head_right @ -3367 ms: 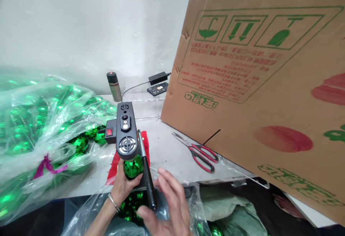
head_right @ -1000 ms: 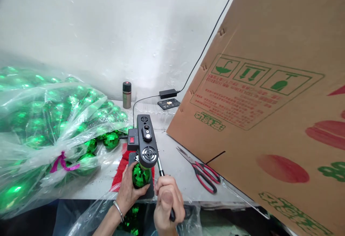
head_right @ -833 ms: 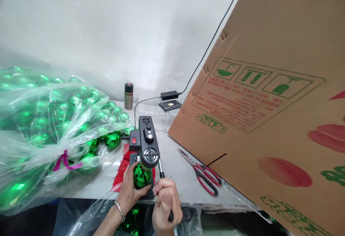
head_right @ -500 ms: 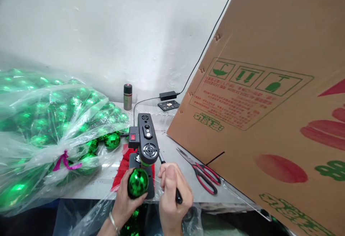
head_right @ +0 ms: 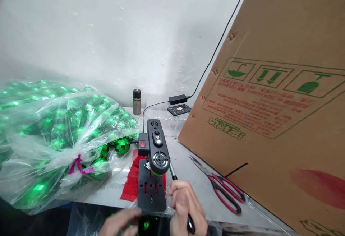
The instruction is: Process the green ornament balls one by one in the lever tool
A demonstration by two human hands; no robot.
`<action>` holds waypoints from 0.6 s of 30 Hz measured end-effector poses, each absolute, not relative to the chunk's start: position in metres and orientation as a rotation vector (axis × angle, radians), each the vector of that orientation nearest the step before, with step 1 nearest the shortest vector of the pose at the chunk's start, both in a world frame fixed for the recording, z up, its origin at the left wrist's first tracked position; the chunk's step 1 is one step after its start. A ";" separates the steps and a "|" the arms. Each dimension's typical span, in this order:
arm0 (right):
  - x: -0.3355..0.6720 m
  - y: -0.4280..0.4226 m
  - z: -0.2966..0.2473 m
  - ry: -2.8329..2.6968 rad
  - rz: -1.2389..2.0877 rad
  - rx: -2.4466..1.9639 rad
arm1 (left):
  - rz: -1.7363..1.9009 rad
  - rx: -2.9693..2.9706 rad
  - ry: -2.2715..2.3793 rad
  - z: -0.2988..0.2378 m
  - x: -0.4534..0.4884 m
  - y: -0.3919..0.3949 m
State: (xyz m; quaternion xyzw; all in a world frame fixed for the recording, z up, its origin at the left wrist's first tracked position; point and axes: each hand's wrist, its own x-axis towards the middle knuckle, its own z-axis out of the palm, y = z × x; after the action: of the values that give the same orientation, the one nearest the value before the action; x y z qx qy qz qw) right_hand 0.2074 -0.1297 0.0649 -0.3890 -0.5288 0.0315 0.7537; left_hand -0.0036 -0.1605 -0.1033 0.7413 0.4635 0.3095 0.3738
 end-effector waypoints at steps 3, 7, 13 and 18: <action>0.208 -0.129 0.062 -1.159 0.086 -0.853 | 1.013 1.990 1.532 -0.039 -0.014 -0.076; 0.211 -0.130 0.061 -1.227 0.101 -0.849 | 0.816 1.767 1.913 0.015 -0.009 0.022; 0.213 -0.134 0.066 -1.294 0.048 -0.866 | 0.967 1.507 1.810 0.010 -0.006 0.037; 0.208 -0.133 0.081 -1.244 0.086 -0.868 | 1.285 1.130 1.580 0.004 -0.001 -0.021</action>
State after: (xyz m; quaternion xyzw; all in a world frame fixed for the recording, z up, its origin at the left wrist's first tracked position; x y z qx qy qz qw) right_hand 0.2079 -0.1326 0.0808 -0.3936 -0.5638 0.0389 0.7251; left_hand -0.0008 -0.0208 0.0042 0.4458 0.6231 0.5070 0.3950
